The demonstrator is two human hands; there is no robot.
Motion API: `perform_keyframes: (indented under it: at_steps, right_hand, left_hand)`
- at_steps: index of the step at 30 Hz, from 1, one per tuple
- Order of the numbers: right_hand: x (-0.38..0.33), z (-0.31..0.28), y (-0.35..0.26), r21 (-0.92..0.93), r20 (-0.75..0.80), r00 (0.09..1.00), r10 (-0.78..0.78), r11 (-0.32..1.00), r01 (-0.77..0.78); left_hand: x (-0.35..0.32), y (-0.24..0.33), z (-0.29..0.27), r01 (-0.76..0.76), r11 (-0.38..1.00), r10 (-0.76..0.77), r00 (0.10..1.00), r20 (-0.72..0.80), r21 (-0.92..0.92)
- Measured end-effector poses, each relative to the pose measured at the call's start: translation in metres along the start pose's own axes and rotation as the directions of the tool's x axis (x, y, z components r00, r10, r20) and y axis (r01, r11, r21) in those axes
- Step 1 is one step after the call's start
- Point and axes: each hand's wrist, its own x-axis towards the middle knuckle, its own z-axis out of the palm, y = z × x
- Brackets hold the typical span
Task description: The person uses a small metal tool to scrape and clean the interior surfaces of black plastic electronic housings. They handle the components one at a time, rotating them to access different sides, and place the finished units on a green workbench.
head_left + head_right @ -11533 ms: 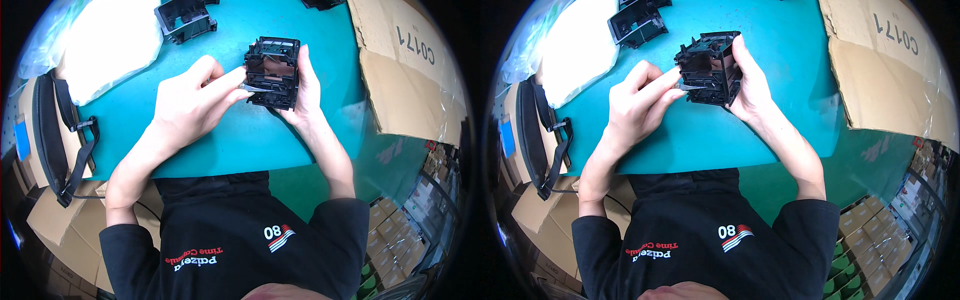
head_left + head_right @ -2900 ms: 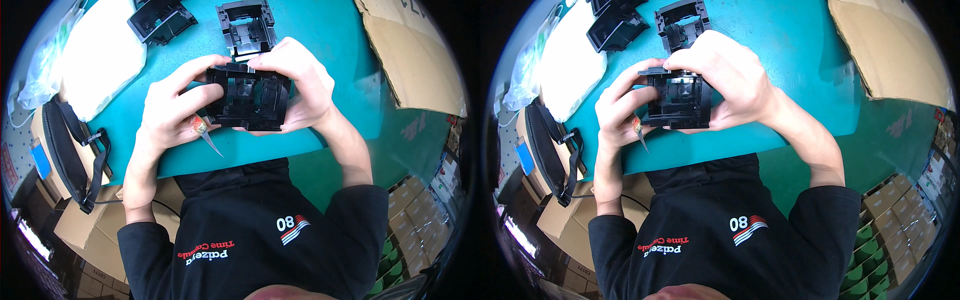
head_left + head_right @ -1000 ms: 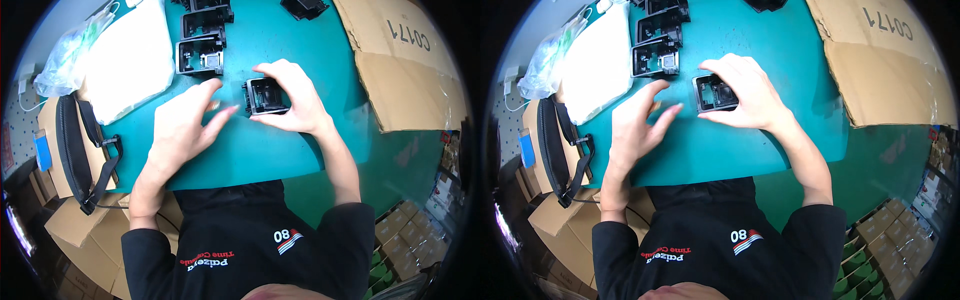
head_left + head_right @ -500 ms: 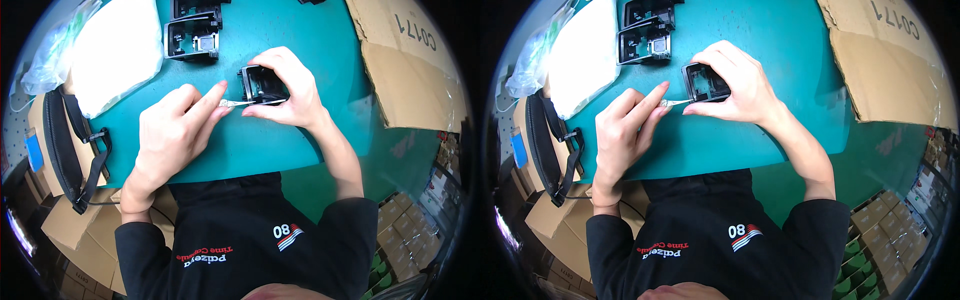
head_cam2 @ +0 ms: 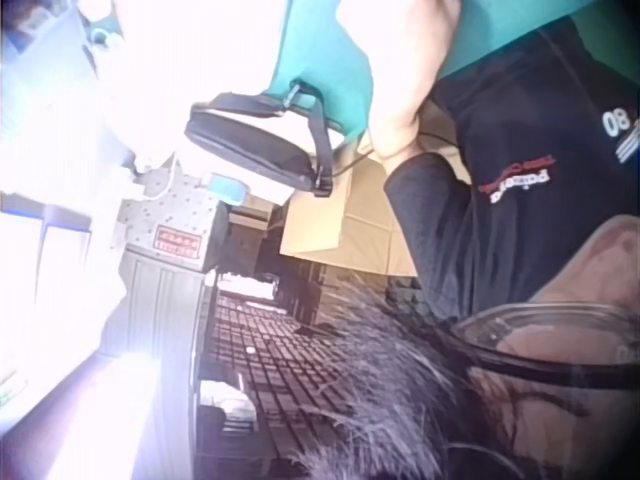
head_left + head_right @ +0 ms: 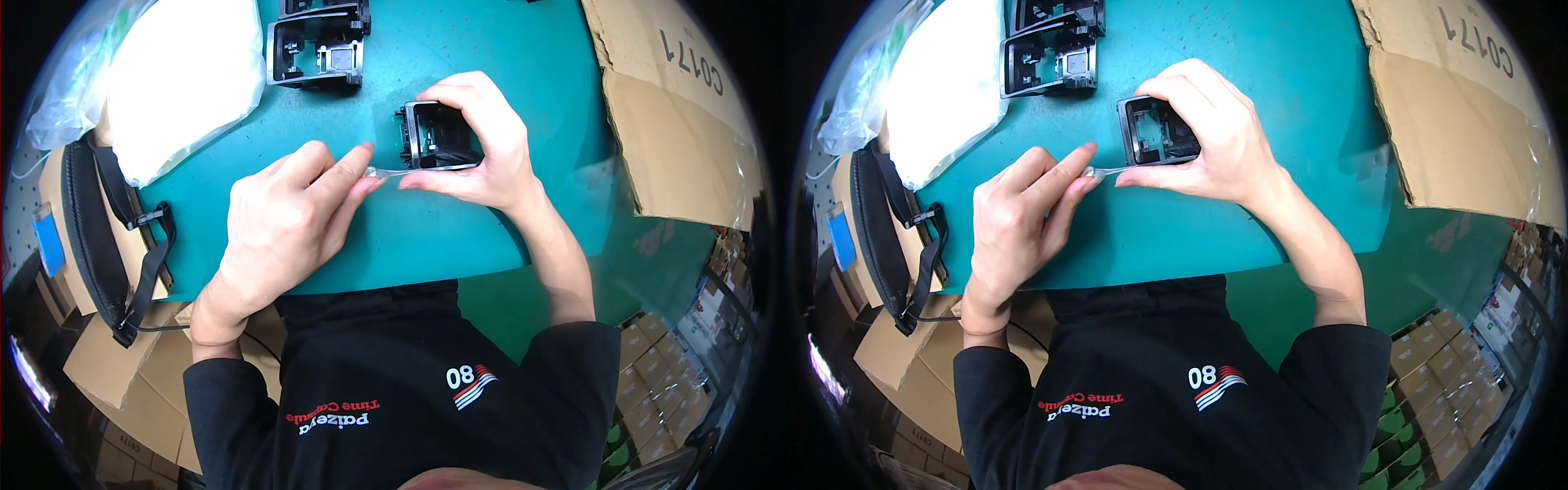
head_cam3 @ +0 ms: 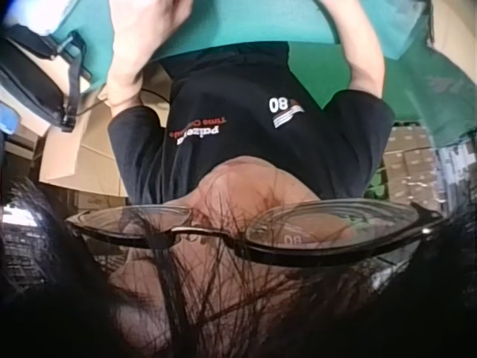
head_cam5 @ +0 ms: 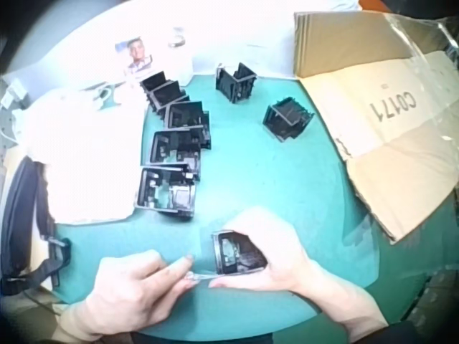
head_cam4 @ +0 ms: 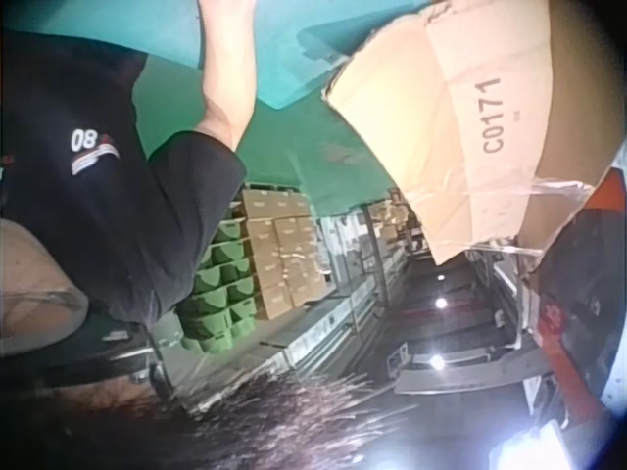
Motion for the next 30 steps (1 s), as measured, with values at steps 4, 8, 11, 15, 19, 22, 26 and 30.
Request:
perform_keyframes:
  at_steps: [4, 8, 11, 15, 19, 22, 26, 30]
  right_hand:
    - [0.000, 0.001, 0.001, 0.014, -0.001, 1.000, 0.006, 1.000, -0.005]
    - [-0.001, 0.001, 0.001, 0.020, 0.003, 1.000, 0.008, 1.000, -0.008]
    - [-0.002, 0.002, 0.001, 0.030, 0.001, 1.000, 0.021, 0.999, -0.021]
    - [-0.001, 0.002, 0.000, 0.039, 0.010, 1.000, 0.015, 0.999, -0.016]
    - [-0.001, 0.001, 0.002, 0.028, 0.013, 1.000, 0.005, 1.000, -0.006]
    - [-0.002, 0.001, 0.002, 0.023, 0.009, 1.000, 0.010, 1.000, -0.010]
    - [-0.001, 0.001, 0.000, 0.015, 0.008, 1.000, 0.009, 1.000, -0.009]
    - [-0.001, 0.000, -0.001, 0.010, 0.017, 0.999, 0.028, 1.000, -0.028]
  left_hand:
    - [0.001, 0.001, -0.001, 0.021, 1.000, -0.021, 1.000, 0.019, -0.003]
    - [0.001, 0.003, -0.002, 0.033, 0.999, -0.033, 0.998, 0.050, 0.008]
    - [0.002, 0.004, -0.002, 0.043, 0.999, -0.043, 0.998, 0.056, 0.008]
    - [0.004, 0.006, -0.003, 0.049, 0.998, -0.052, 0.996, 0.068, 0.040]
    - [0.011, 0.002, 0.000, 0.020, 0.997, -0.023, 0.999, 0.047, 0.080]
    - [0.008, 0.003, -0.003, 0.025, 0.998, -0.029, 0.998, 0.055, 0.060]
    - [0.003, 0.006, -0.005, 0.029, 0.999, -0.031, 0.998, 0.052, 0.046]
    - [0.004, 0.008, -0.003, 0.032, 0.997, -0.035, 0.998, 0.048, 0.065]
